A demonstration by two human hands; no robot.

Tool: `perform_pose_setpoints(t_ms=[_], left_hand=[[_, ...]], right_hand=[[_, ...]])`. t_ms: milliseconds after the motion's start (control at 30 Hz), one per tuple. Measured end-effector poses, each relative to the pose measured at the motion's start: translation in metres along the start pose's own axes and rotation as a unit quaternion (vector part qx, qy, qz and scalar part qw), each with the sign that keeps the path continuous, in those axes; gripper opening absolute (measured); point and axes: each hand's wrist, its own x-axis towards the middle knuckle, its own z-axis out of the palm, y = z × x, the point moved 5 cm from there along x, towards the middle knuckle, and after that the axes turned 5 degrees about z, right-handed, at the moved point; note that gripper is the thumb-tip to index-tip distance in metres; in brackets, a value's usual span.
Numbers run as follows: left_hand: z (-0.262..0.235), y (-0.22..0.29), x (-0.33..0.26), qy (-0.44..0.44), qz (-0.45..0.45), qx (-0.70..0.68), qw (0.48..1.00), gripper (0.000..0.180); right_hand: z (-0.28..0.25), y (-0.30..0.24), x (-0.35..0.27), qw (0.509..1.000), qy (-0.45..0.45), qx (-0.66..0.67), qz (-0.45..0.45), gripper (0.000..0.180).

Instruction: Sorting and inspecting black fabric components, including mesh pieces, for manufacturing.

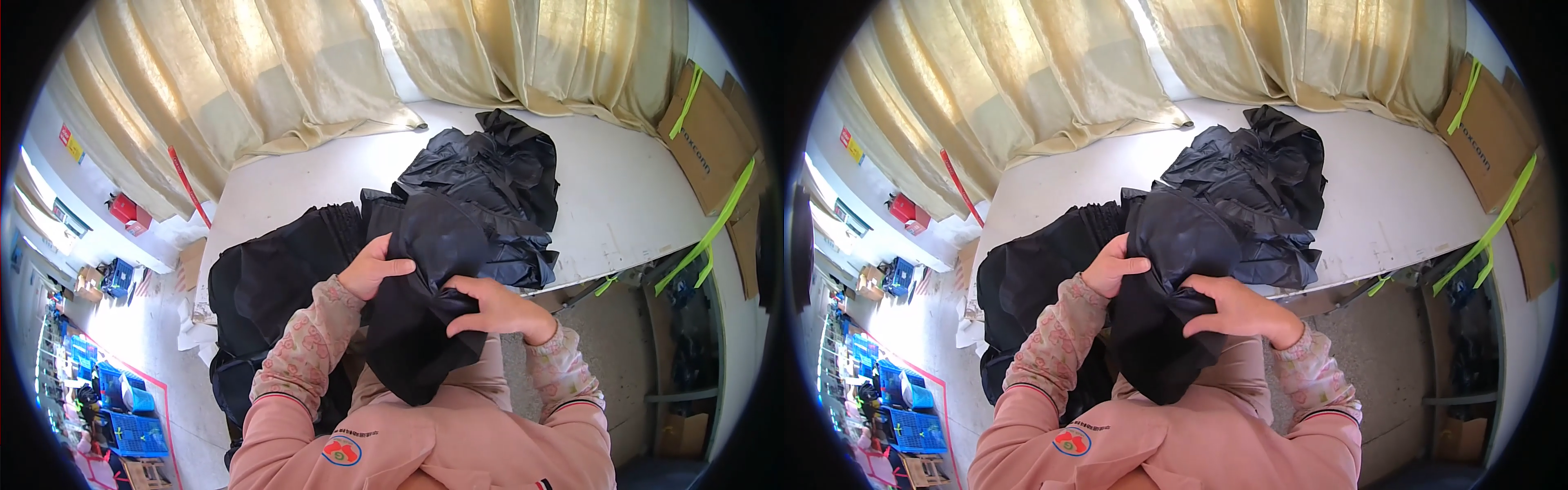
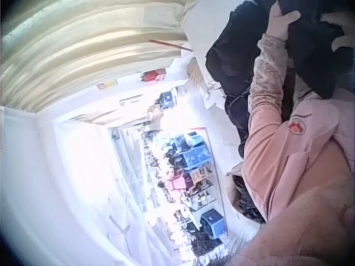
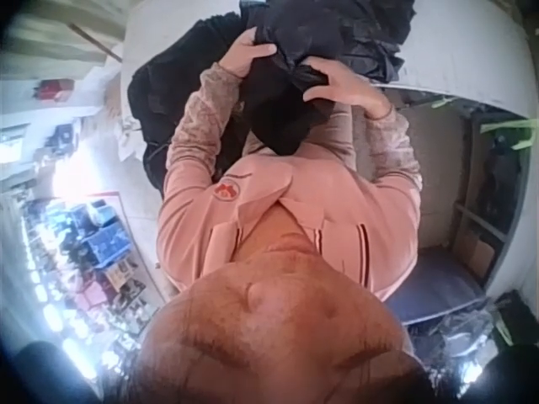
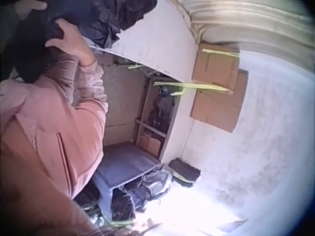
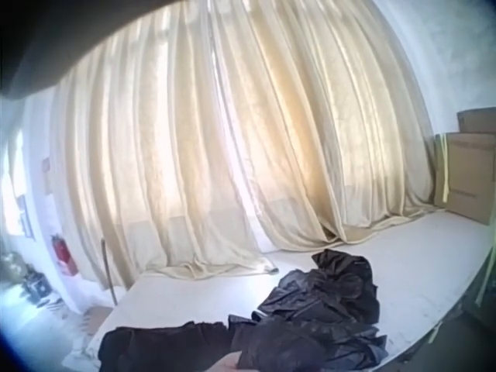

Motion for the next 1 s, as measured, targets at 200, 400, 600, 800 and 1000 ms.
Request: perform_pose_setpoints(t_ms=[200, 400, 600, 800, 1000], left_hand=[[-0.006, 0.014, -0.021, -0.043, -0.045, 0.055, 0.997, 0.051], [0.019, -0.007, -0.001, -0.1, 0.155, 0.337, 0.923, 0.039], [-0.001, -0.023, -0.006, 0.04, 0.032, 0.072, 0.996, 0.037], [0.03, -0.031, -0.045, -0.013, -0.251, -0.216, 0.943, 0.062], [0.036, -0.004, -0.044, -0.193, -0.011, -0.213, 0.958, 0.084]], right_hand=[[-0.07, 0.003, -0.027, 0.953, 0.289, 0.025, -0.09, 0.032], [-0.016, -0.02, 0.004, 0.976, 0.124, -0.034, -0.178, 0.03], [-0.026, -0.012, -0.012, 0.978, 0.13, -0.105, -0.126, 0.03], [-0.115, -0.015, -0.049, 0.814, 0.542, -0.165, -0.13, 0.032], [-0.057, 0.067, 0.016, 0.919, 0.177, -0.346, -0.074, 0.029]])
